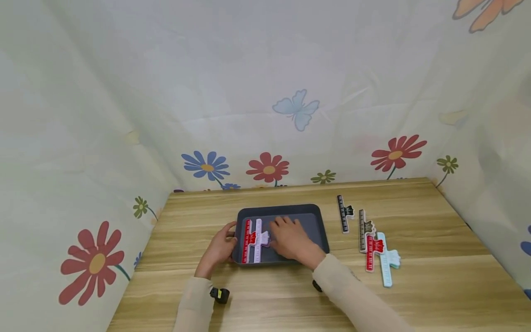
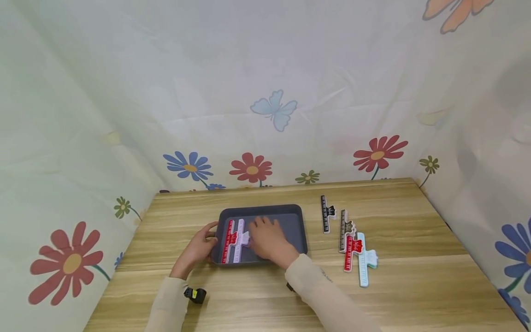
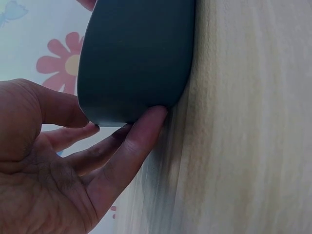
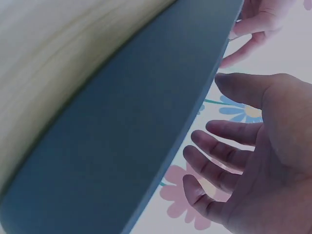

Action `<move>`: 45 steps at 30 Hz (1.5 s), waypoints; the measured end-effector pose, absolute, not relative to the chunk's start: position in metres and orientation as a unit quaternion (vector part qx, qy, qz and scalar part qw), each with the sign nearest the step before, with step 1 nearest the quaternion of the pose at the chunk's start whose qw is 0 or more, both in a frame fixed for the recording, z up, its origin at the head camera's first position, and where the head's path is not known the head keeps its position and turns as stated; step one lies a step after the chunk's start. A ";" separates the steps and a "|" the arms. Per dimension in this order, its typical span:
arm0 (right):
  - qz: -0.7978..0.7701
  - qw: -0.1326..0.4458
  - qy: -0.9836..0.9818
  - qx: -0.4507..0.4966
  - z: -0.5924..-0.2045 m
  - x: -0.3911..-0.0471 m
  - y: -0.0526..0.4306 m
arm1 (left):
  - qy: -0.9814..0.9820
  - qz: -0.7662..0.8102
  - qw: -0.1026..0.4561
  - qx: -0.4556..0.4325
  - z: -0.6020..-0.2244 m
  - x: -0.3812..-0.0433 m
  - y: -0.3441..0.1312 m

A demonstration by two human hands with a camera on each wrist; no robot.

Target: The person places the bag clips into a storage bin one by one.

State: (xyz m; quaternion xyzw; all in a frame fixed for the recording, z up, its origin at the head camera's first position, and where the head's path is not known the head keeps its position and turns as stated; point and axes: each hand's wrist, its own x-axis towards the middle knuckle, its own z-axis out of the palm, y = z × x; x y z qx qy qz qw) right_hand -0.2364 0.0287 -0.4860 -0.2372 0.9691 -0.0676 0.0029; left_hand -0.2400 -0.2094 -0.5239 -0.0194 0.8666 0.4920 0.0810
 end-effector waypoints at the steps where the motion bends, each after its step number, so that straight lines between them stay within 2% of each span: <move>1: -0.064 -0.002 0.969 -0.240 -0.484 -0.235 0.031 | 0.866 0.493 0.081 -0.019 -0.524 -0.240 -0.209; 20: -0.055 -0.084 0.962 -0.253 -0.463 -0.221 0.073 | 0.865 0.494 0.084 -0.017 -0.523 -0.239 -0.211; 39: -0.091 -0.137 0.956 -0.243 -0.442 -0.222 0.116 | 0.871 0.484 0.081 -0.026 -0.524 -0.242 -0.208; 45: -0.089 -0.133 0.961 -0.224 -0.441 -0.221 0.135 | 0.874 0.478 0.083 -0.025 -0.524 -0.242 -0.207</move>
